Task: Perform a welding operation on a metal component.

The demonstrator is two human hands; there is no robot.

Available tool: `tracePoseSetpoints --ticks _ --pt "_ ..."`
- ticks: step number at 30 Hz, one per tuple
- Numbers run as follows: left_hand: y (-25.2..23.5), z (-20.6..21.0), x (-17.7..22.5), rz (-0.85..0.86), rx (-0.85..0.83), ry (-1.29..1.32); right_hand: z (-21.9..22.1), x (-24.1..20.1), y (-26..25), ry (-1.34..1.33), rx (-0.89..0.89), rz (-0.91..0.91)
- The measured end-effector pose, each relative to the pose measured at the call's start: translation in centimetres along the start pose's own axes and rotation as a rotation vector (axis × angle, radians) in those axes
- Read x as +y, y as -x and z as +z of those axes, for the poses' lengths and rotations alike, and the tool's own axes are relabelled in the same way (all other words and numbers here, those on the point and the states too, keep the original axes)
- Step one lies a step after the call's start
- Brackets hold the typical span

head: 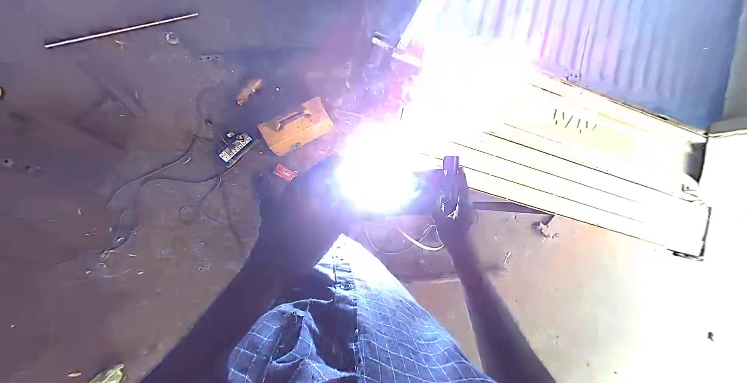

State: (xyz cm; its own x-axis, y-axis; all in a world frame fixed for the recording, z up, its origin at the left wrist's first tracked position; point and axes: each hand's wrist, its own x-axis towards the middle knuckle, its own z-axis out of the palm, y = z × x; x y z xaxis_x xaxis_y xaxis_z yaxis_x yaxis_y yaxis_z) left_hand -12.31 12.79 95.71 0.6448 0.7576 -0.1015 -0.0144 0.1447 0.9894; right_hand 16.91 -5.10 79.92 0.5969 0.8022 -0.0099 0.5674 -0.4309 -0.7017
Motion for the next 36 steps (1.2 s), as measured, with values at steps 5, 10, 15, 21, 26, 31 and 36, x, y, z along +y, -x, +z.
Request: tracePoseSetpoints --ticks 5,10,15,21,26,31,36 --pt "0.0 0.2 0.8 -0.014 0.024 -0.004 -0.5 -0.9 0.2 0.090 -0.048 0.151" --pt "0.1 -0.1 0.4 0.021 -0.002 0.008 -0.3 -0.4 0.2 0.101 -0.035 0.107" --pt "0.3 -0.3 0.3 0.010 -0.002 0.037 -0.3 -1.0 0.2 0.107 -0.052 0.137" --pt "0.4 -0.6 0.3 -0.007 0.005 -0.015 0.0 -0.5 0.1 0.138 -0.034 0.101" --pt "0.6 -0.6 0.4 0.016 0.000 0.024 -0.1 -1.8 0.1 0.114 -0.057 0.131" --pt "0.6 -0.8 0.3 0.029 -0.014 0.051 0.1 -1.3 0.0 0.160 -0.057 0.112" --pt "0.6 -1.0 0.3 0.039 -0.009 0.046 0.1 -1.8 -0.2 0.218 -0.056 0.114"
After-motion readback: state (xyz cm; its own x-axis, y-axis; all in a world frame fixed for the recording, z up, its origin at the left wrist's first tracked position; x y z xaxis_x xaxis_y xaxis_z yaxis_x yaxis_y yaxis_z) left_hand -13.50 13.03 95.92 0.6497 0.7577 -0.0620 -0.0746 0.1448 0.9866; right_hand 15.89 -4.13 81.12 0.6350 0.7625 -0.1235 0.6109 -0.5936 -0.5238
